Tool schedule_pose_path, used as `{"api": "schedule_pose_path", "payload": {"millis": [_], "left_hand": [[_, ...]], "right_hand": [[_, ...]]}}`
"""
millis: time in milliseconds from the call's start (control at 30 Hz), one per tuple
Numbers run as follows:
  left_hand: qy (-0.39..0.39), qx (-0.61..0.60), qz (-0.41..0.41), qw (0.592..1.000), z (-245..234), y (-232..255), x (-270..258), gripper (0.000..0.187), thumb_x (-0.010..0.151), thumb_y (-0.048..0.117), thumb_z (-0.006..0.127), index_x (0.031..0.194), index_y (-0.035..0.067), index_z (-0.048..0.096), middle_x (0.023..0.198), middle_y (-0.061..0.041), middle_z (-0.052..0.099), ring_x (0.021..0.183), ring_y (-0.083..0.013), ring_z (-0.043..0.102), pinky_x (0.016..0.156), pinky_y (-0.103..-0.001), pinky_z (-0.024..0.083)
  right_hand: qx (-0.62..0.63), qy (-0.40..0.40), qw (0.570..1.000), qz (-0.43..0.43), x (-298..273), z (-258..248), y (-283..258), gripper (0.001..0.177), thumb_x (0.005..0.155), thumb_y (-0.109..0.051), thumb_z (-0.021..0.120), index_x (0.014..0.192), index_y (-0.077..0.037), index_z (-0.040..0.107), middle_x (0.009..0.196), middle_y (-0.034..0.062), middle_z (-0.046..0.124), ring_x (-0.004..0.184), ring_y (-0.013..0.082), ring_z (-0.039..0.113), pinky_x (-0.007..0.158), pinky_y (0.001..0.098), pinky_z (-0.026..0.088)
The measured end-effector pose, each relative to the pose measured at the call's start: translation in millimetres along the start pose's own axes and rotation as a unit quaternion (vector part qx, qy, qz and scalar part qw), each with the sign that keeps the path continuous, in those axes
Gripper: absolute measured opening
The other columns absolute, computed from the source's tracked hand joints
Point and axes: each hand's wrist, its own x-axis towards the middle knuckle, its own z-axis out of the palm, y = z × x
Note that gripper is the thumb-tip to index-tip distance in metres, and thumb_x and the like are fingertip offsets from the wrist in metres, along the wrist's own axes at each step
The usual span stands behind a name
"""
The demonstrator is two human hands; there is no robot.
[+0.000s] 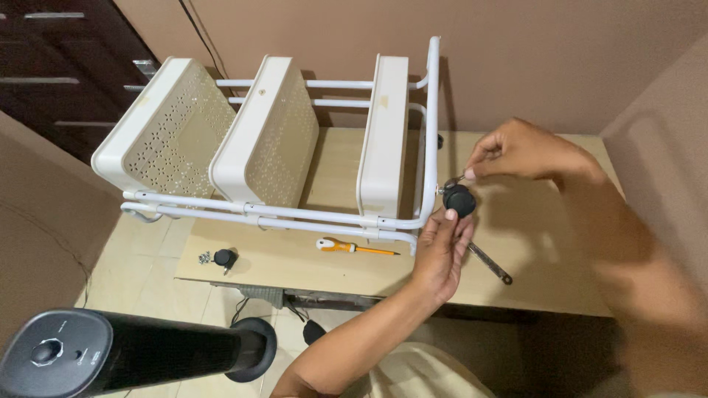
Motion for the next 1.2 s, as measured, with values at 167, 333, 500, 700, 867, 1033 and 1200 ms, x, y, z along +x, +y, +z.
{"api": "schedule_pose_path", "payload": {"millis": [167,333,500,700,867,1033,1200], "left_hand": [[0.038,0.053,0.002,0.998,1.2,2.0,0.0,0.034,0.099,0.023,0.065,0.125,0.003,0.058,0.115,-0.007,0.069,0.105,-0.0129,0.069,0.1,-0.028,0.055],[0.005,0.078,0.037,0.996,4.7,9.5,-2.7,0.031,0.101,0.02,0.07,0.116,-0.005,0.061,0.099,-0.011,0.07,0.09,-0.0137,0.067,0.09,-0.027,0.055],[-0.003,0.087,0.037,0.996,6.9,13.1,-6.3,0.027,0.102,0.018,0.07,0.113,-0.005,0.062,0.093,-0.01,0.068,0.082,-0.0121,0.062,0.082,-0.025,0.052],[-0.012,0.086,0.044,0.995,7.0,12.2,-6.1,0.032,0.104,0.017,0.067,0.124,-0.007,0.062,0.094,-0.007,0.067,0.083,-0.0096,0.062,0.081,-0.024,0.053],[0.001,0.084,0.032,0.996,5.0,7.4,-3.3,0.037,0.104,0.015,0.06,0.136,-0.004,0.057,0.107,-0.008,0.069,0.096,-0.0116,0.066,0.094,-0.027,0.055],[-0.019,-0.004,-0.003,1.0,1.5,3.9,1.7,0.041,0.104,0.014,0.054,0.143,0.003,0.051,0.122,-0.006,0.066,0.11,-0.0136,0.065,0.104,-0.029,0.055],[-0.113,-0.09,0.016,0.989,5.1,3.0,7.0,0.031,0.114,0.007,0.05,0.145,0.006,0.049,0.126,-0.004,0.062,0.112,-0.0122,0.062,0.102,-0.03,0.053]], "right_hand": [[-0.077,-0.08,0.994,0.003,32.7,-15.6,-18.3,0.021,0.076,-0.029,0.083,0.089,-0.013,0.086,0.08,0.0047,0.083,0.074,0.0166,0.072,0.072,0.0324,0.054],[-0.119,-0.151,0.981,-0.022,56.1,-20.5,-36.9,0.018,0.071,-0.022,0.081,0.085,-0.012,0.088,0.08,0.0013,0.085,0.073,0.0135,0.073,0.07,0.0301,0.055],[-0.138,-0.206,0.968,-0.03,80.9,-19.3,-42.5,0.02,0.066,-0.019,0.085,0.082,-0.008,0.088,0.077,0.003,0.085,0.07,0.0145,0.074,0.068,0.031,0.055],[-0.153,-0.198,0.967,-0.044,81.0,-13.9,-45.1,0.013,0.07,-0.016,0.084,0.079,-0.006,0.083,0.067,0.0065,0.078,0.062,0.0184,0.067,0.061,0.035,0.052],[-0.183,-0.096,0.974,-0.088,39.2,-10.6,-56.2,0.014,0.074,-0.02,0.083,0.08,-0.007,0.082,0.07,0.0077,0.078,0.062,0.0197,0.069,0.062,0.0368,0.054],[-0.225,0.039,0.973,-0.018,-16.2,17.3,-67.4,0.009,0.079,-0.015,0.076,0.079,-0.007,0.079,0.078,0.0103,0.076,0.067,0.0222,0.07,0.07,0.0382,0.056],[-0.268,0.183,0.944,-0.059,-60.7,67.5,-65.7,0.019,0.089,-0.018,0.072,0.076,-0.004,0.068,0.069,0.0086,0.062,0.061,0.022,0.062,0.06,0.0376,0.054]]}}
